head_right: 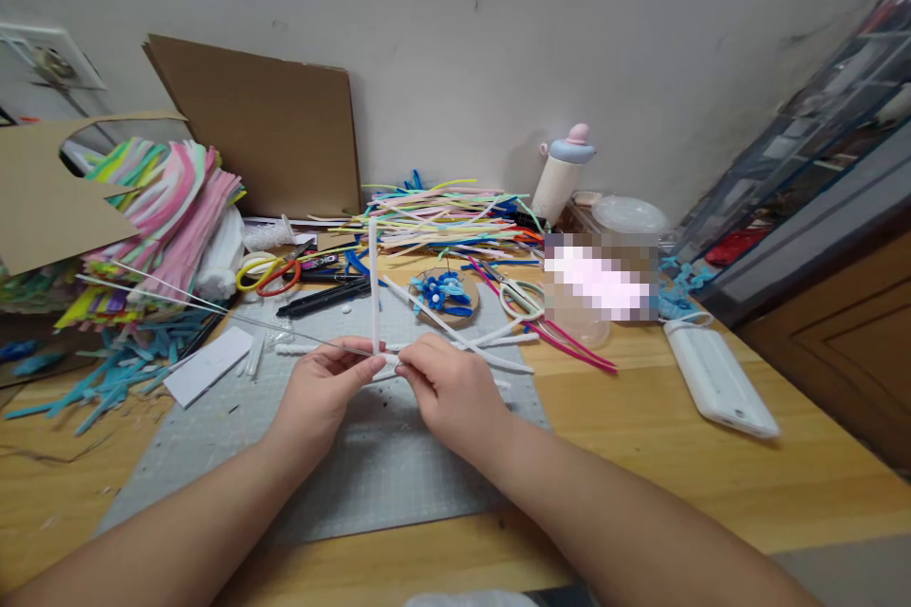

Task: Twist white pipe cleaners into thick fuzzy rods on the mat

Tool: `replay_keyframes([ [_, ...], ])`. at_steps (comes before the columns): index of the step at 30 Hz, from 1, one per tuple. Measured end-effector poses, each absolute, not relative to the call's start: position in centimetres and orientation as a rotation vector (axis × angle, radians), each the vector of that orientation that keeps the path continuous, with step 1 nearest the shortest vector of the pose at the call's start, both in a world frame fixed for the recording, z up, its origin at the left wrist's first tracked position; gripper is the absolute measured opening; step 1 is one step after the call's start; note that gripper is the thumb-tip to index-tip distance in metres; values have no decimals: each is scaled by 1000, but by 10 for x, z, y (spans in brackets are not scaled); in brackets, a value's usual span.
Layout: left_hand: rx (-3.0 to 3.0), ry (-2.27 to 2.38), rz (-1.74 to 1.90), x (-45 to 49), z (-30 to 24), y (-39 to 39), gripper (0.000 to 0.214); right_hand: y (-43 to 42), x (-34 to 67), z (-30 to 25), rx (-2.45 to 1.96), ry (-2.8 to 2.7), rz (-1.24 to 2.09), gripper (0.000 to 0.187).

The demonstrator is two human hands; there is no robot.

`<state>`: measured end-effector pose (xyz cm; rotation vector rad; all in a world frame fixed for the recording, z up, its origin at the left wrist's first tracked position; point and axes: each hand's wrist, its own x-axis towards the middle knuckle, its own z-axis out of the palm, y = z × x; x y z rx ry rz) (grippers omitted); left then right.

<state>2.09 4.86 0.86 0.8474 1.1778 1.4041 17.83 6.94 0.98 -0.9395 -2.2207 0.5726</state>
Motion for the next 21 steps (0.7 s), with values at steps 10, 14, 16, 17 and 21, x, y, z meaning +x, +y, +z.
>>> replay_keyframes([
  [10, 980, 1144, 1381, 20, 4, 47, 18, 75, 173, 5, -992, -1876, 1230, 17],
  [14, 967, 1145, 1398, 20, 4, 47, 17, 74, 171, 6, -1024, -1781, 1483, 24],
  [16, 929, 1136, 1423, 20, 5, 47, 19, 71, 171, 6, -1016, -1810, 1341, 16],
  [17, 912, 1133, 1434, 21, 6, 47, 19, 70, 171, 6, -1014, -1839, 1212, 11],
  [21, 874, 1127, 1445, 21, 10, 47, 23, 65, 174, 5, -912, -2049, 730, 4],
])
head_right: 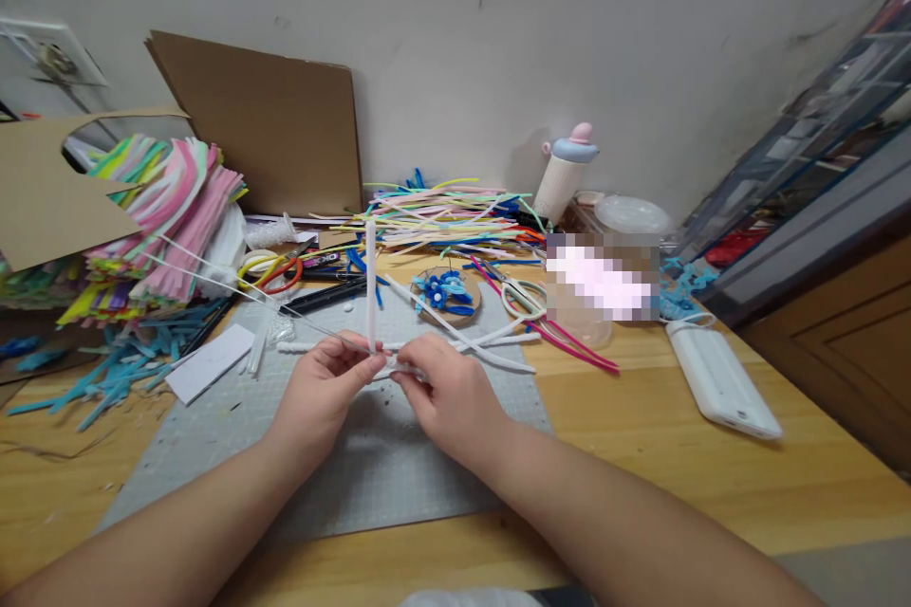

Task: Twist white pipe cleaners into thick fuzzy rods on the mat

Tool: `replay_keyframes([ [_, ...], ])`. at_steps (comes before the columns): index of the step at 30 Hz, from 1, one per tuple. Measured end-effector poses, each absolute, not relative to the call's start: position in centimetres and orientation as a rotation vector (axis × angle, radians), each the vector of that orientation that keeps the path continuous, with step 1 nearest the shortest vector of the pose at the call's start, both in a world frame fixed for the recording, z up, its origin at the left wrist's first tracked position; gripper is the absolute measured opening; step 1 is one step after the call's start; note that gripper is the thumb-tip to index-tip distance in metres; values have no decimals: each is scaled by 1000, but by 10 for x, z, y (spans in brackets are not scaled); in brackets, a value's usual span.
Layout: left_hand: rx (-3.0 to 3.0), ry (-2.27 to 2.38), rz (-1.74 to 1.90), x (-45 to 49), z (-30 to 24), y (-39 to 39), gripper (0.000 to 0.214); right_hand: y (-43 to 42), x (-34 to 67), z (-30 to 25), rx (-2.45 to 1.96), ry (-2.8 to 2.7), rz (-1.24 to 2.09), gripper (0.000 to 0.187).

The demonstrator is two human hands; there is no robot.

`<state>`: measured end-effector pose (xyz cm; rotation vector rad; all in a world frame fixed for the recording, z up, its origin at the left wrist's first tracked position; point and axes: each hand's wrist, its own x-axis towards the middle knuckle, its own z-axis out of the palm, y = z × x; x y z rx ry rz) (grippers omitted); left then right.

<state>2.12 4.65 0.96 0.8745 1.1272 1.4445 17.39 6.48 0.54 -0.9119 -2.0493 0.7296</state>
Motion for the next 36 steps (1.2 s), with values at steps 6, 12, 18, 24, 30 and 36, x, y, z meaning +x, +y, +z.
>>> replay_keyframes([
  [6, 839, 1128, 1439, 22, 10, 46, 26, 65, 178, 9, -867, -2148, 561, 13],
  [12, 858, 1139, 1428, 22, 9, 47, 25, 66, 179, 13, -923, -2192, 528, 15],
  [18, 902, 1117, 1437, 22, 7, 48, 21, 66, 178, 14, -963, -2222, 560, 16],
  [24, 933, 1174, 1402, 21, 7, 48, 20, 67, 178, 12, -1049, -2291, 534, 17],
  [30, 963, 1189, 1390, 18, 5, 50, 17, 67, 176, 10, -1082, -2327, 535, 18],
  [36, 873, 1165, 1399, 18, 8, 51, 20, 65, 175, 8, -987, -2281, 388, 9],
])
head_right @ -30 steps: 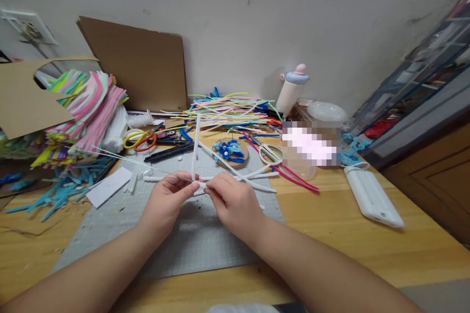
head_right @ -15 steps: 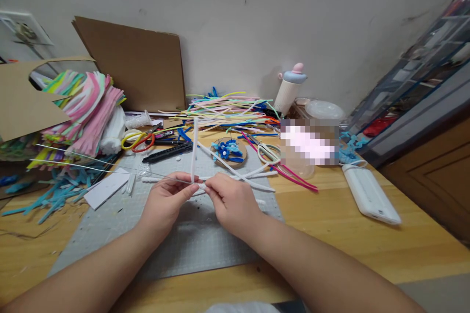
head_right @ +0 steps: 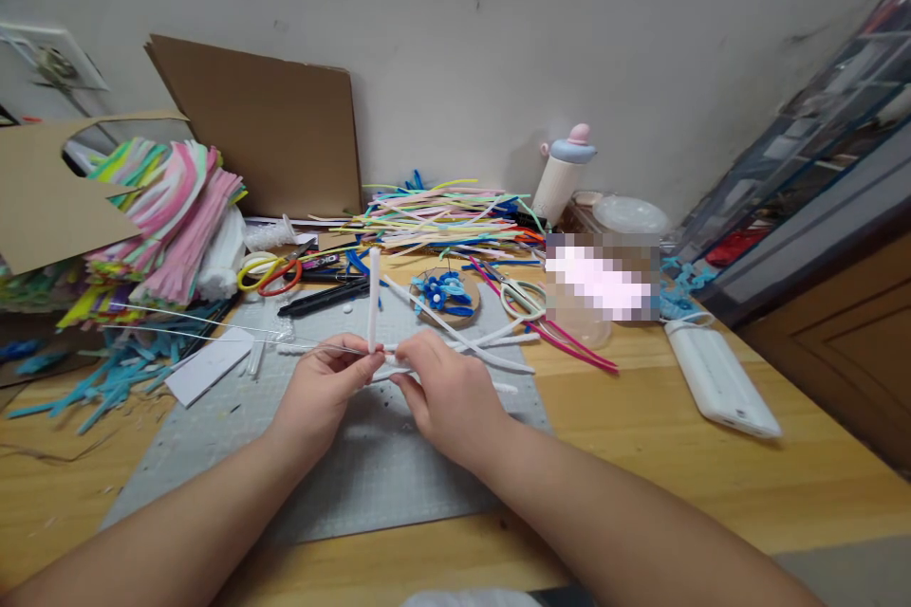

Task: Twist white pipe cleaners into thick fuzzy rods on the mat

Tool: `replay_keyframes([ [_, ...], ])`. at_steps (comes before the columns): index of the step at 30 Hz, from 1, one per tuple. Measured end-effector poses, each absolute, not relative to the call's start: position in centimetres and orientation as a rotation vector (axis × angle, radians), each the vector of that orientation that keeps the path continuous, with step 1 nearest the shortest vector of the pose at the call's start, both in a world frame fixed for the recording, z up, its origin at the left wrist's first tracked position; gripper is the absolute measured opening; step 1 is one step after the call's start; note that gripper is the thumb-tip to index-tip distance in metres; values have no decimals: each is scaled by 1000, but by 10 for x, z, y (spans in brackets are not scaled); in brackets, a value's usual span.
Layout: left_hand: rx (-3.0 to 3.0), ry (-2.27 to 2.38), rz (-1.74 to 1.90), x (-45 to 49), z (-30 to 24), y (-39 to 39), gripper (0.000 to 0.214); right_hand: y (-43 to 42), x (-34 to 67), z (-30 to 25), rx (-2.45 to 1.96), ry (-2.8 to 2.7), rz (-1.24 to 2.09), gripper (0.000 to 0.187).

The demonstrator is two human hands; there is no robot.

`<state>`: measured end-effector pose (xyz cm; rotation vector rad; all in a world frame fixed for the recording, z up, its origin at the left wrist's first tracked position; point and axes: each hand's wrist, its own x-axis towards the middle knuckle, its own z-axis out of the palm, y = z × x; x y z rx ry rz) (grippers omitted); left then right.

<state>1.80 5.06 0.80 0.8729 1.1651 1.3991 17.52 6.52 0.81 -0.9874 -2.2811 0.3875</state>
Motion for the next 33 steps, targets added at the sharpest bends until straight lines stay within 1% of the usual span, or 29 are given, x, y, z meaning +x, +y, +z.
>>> replay_keyframes([
  [2, 865, 1153, 1398, 19, 8, 50, 21, 66, 176, 7, -954, -2292, 342, 6],
  [5, 866, 1148, 1396, 19, 7, 50, 22, 67, 178, 7, -937, -2286, 311, 12],
  [12, 828, 1125, 1393, 20, 5, 51, 30, 68, 178, 10, -981, -2284, 287, 14],
  [17, 832, 1127, 1397, 20, 4, 51, 30, 69, 178, 11, -1001, -2306, 279, 17],
  [23, 857, 1123, 1402, 20, 5, 51, 26, 70, 179, 11, -1030, -2325, 433, 17],
  [30, 865, 1158, 1374, 19, 6, 51, 26, 72, 176, 9, -1119, -2232, 800, 18],
  [32, 847, 1163, 1376, 19, 7, 51, 27, 70, 176, 9, -1122, -2176, 760, 8],
  [33, 835, 1165, 1378, 19, 7, 51, 27, 68, 176, 9, -1106, -2160, 696, 8],
])
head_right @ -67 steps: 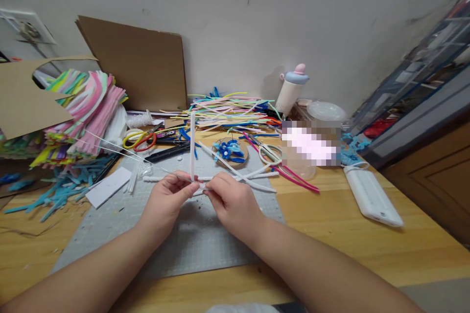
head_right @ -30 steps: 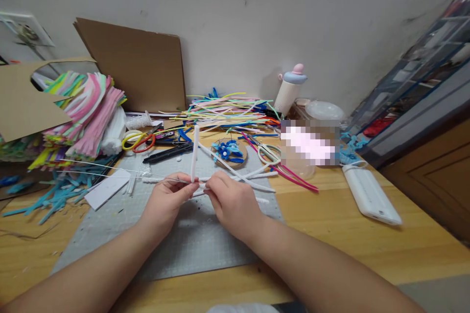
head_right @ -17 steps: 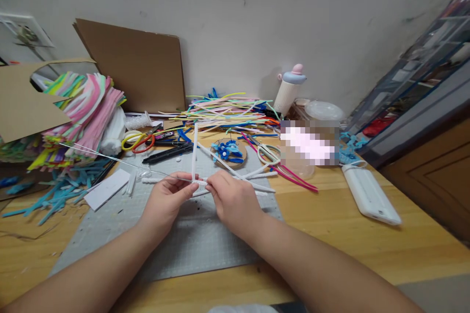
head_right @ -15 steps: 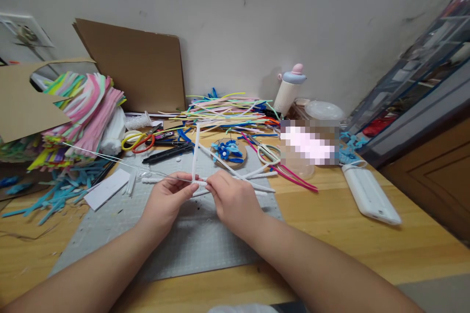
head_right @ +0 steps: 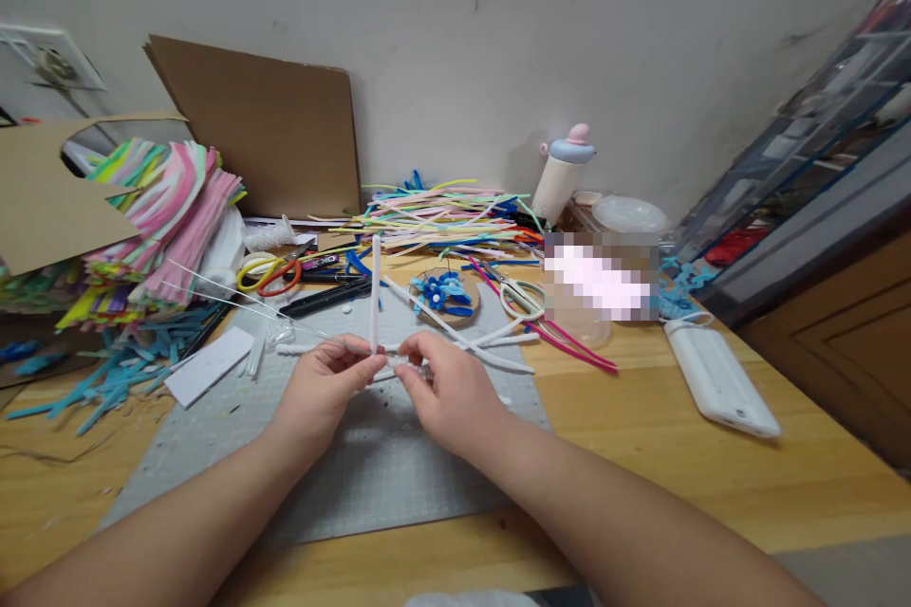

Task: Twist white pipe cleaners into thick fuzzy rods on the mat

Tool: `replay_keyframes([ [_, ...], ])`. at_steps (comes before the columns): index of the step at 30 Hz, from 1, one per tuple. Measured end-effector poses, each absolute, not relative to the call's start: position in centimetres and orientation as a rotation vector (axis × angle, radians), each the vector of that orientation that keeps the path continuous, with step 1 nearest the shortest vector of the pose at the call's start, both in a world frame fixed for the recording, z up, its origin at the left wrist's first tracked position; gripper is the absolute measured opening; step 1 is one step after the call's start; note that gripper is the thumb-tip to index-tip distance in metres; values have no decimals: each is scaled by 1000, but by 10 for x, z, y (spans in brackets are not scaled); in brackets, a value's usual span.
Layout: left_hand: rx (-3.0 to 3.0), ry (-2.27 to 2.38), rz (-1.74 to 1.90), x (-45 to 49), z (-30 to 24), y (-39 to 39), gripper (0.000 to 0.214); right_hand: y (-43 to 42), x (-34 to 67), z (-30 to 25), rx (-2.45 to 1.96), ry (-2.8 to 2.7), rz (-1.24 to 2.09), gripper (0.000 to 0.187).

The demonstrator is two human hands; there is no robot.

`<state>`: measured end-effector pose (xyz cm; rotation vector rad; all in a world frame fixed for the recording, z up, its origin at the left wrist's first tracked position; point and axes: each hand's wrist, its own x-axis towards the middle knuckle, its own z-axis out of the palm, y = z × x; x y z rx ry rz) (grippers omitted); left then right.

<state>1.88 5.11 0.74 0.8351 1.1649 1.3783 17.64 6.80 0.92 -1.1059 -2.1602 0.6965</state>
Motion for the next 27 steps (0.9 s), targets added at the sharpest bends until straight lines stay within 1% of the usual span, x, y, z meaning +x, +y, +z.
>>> replay_keyframes([
  [2, 819, 1154, 1380, 19, 8, 51, 26, 65, 177, 10, -1036, -2180, 548, 14],
  [4, 816, 1131, 1383, 20, 9, 50, 25, 64, 178, 10, -943, -2236, 433, 7],
  [7, 826, 1133, 1390, 20, 9, 50, 23, 66, 179, 9, -891, -2243, 365, 10],
  [14, 866, 1155, 1416, 18, 8, 51, 20, 68, 179, 10, -934, -2178, 414, 7],
  [27, 920, 1204, 1401, 18, 8, 49, 24, 69, 178, 13, -1051, -2259, 535, 17],
])
